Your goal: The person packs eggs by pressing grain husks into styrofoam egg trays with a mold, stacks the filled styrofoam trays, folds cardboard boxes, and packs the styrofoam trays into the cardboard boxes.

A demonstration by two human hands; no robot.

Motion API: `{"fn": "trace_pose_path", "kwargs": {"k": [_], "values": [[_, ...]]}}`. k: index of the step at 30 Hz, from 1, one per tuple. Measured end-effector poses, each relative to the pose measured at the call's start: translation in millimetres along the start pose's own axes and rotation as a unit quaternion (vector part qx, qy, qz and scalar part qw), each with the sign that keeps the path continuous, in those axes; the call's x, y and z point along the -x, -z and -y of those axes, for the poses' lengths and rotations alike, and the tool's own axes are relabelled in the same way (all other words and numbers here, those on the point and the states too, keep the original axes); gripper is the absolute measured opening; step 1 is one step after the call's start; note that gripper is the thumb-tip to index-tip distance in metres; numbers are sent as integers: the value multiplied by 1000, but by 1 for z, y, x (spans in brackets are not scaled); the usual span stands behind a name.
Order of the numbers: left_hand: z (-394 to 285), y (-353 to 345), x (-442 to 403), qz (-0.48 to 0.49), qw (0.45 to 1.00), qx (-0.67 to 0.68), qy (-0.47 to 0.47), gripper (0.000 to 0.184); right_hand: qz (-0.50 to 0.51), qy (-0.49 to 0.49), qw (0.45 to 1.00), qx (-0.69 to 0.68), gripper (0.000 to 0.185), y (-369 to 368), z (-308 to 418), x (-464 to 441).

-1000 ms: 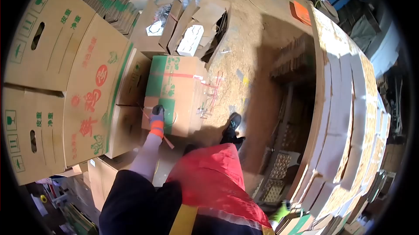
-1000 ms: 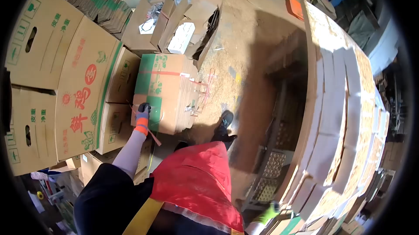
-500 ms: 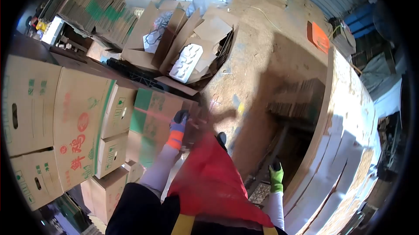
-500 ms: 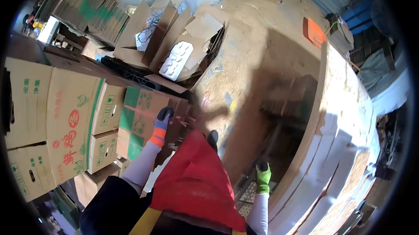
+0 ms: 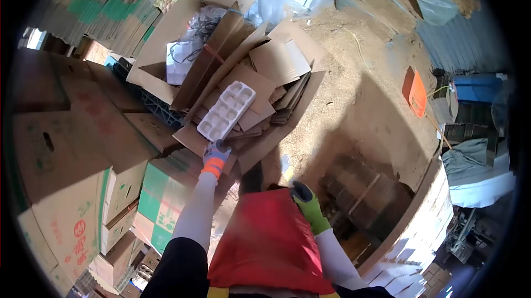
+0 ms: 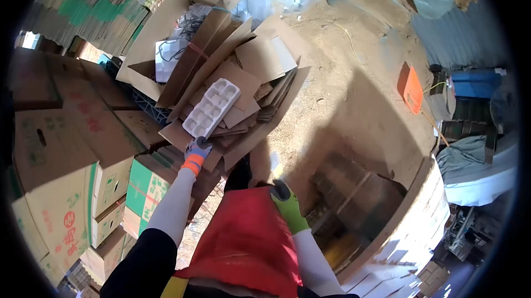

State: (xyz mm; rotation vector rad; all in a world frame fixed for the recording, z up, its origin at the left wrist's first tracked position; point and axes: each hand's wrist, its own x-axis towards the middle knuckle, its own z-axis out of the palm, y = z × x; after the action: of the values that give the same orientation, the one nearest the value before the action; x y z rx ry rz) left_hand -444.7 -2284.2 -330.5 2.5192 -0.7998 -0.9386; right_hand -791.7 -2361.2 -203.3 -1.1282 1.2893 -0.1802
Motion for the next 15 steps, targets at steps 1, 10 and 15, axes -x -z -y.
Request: {"fn": "trace_pose_path", "kwargs": {"k": [1, 10, 15], "values": [[-9, 3, -8, -4, 1000, 9, 11, 50, 21, -16, 1000, -4, 43, -5, 14, -28], [-31, -20, -82, 14, 955, -288, 64, 107, -304, 88, 936, 151, 52, -51, 50, -361], [0, -30, -68, -91, 991, -81, 61, 91, -281, -127, 936, 171, 75, -43, 26, -445]]}}
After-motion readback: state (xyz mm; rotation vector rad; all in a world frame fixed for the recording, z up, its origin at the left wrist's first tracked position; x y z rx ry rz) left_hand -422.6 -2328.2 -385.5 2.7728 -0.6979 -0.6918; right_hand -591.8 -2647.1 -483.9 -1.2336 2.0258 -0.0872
